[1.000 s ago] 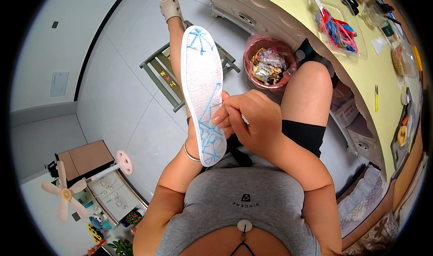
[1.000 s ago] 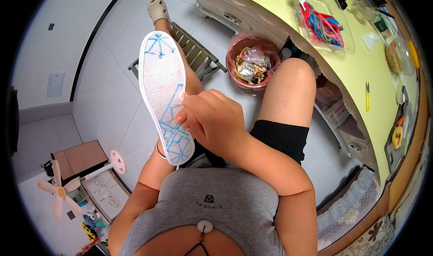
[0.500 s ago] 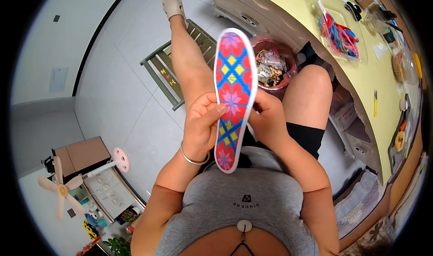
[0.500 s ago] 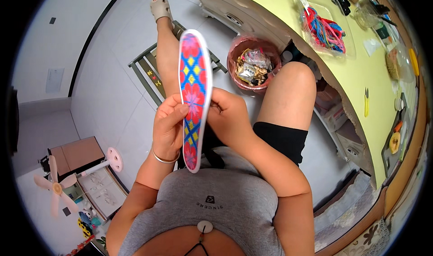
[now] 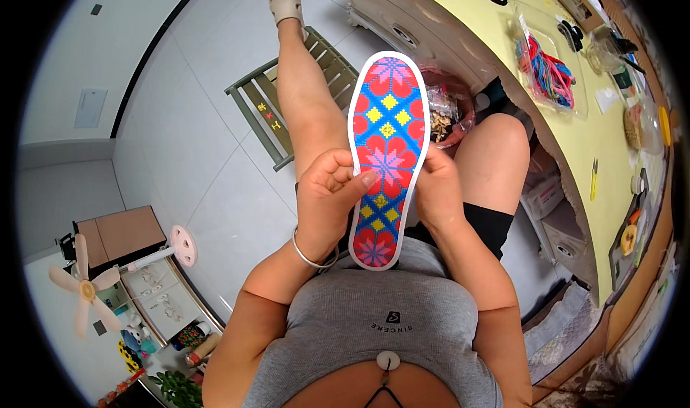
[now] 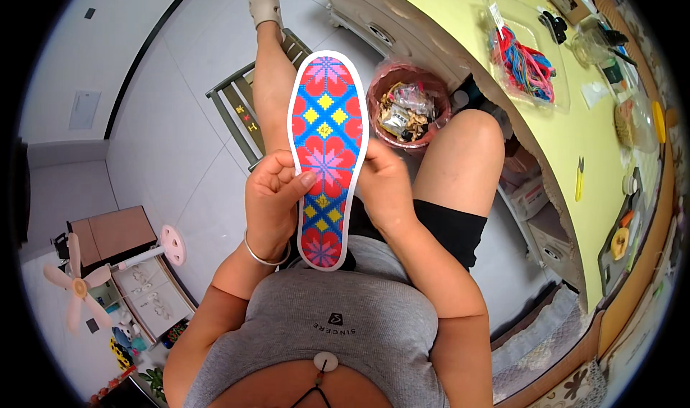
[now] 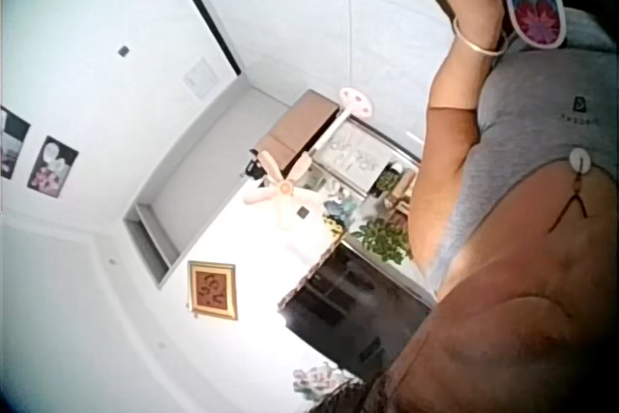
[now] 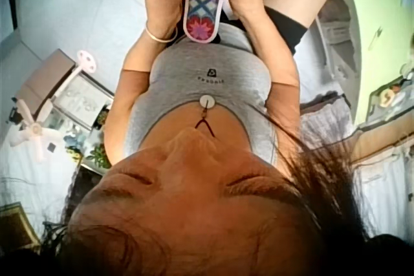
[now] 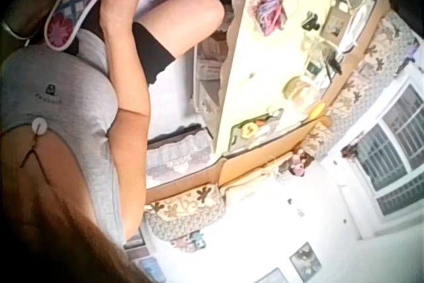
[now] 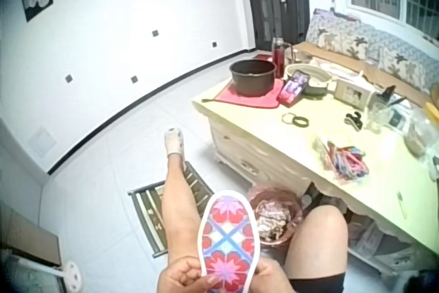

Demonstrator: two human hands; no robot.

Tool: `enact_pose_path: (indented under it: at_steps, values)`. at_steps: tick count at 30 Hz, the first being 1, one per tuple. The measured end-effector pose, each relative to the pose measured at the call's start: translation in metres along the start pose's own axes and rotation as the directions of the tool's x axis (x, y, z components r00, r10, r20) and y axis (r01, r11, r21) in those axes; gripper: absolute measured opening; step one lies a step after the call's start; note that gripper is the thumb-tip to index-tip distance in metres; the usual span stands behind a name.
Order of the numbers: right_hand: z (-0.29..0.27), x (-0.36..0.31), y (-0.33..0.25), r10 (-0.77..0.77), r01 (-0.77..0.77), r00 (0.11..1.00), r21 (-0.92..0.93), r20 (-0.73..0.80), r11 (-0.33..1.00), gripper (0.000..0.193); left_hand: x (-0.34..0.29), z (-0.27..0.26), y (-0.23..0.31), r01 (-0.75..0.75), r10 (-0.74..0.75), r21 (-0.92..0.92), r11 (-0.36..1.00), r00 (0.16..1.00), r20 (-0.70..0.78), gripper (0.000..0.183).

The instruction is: The person sews a decorative pattern onto a shoe insole using a needle and thread, pulling the thread through the insole repeatedly.

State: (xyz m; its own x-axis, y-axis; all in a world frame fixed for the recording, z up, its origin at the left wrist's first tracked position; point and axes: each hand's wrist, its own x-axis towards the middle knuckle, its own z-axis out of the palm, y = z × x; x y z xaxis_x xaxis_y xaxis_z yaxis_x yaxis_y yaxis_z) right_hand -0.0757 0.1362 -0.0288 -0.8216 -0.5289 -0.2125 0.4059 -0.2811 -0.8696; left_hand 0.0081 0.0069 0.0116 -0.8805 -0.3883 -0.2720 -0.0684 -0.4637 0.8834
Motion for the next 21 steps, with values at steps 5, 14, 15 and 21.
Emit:
enact_pose_path:
  at_steps: [5, 14, 15, 21]
  values:
    - [-0.010, 0.000, -0.024, -0.693, 0.613, 0.683, -0.696, 0.228, 0.375, 0.015, -0.001, 0.000, 0.000, -0.064, 0.066, 0.083, 0.994, 0.998, -0.013, 0.012]
    - [-0.006, -0.012, -0.073, -0.504, 0.499, 0.864, 0.121, 0.011, 0.858, 0.011, 0.011, -0.022, -0.017, -0.161, 0.199, 0.330, 0.930, 0.976, -0.087, 0.011]
    - [-0.017, -0.012, -0.095, -0.490, 0.487, 0.870, 0.261, -0.058, 0.834, 0.012, 0.013, -0.025, -0.016, -0.173, 0.222, 0.317, 0.932, 0.967, -0.123, 0.011]
    - [-0.071, -0.003, -0.142, -0.673, 0.787, 0.534, 0.011, -0.512, 0.617, 0.012, 0.012, -0.030, -0.009, -0.191, 0.216, 0.219, 0.957, 0.971, -0.098, 0.015]
